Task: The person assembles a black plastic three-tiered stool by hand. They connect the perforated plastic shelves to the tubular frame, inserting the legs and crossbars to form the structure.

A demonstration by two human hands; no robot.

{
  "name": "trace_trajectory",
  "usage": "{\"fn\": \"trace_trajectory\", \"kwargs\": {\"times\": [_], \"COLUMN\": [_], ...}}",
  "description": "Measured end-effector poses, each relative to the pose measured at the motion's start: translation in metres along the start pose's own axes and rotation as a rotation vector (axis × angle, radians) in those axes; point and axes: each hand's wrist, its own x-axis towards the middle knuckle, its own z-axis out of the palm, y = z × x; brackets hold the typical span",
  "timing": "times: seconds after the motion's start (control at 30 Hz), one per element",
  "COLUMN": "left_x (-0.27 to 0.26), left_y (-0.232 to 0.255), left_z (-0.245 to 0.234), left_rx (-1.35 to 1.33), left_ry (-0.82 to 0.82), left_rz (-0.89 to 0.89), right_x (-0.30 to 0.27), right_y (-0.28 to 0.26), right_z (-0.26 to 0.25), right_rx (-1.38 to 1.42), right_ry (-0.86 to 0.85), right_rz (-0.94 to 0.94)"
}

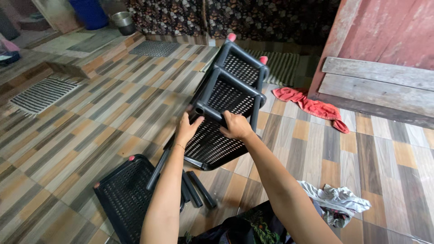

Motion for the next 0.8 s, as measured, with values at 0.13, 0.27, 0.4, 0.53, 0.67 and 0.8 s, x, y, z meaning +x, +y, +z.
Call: {"fn": "trace_trajectory", "kwargs": {"times": [0.13,0.27,0.4,0.53,0.67,0.8], "left_x": [0.000,0.000,-0.004,-0.010,-0.011,-0.010], "left_y": [0.015,0.028,0.049,0.072,0.086,0.073], "left_z": [0.016,0.025,0.048,0.067,0.079,0.084], "left_rx": [0.159,0.256,0.340,0.377,0.366,0.394], "left_ry": [-0.079,-0.058,-0.098,-0.106,-0.142,-0.227], "left_rz": [-0.132,-0.053,-0.041,-0.056,-0.050,-0.083], "right_x": [-0.015,-0.009,0.017,0.028,0.021,0.006], "right_y": [0.013,0.007,-0.010,-0.010,0.005,0.029], "right_z": [-0.012,-0.026,-0.032,-0.037,-0.033,-0.028], "right_rx": [0.014,0.016,0.175,0.195,0.159,0.269], "right_ry": [-0.018,0.031,0.120,0.109,0.189,0.169], "right_rz": [0.073,0.094,0.288,0.575,0.689,0.755]}}
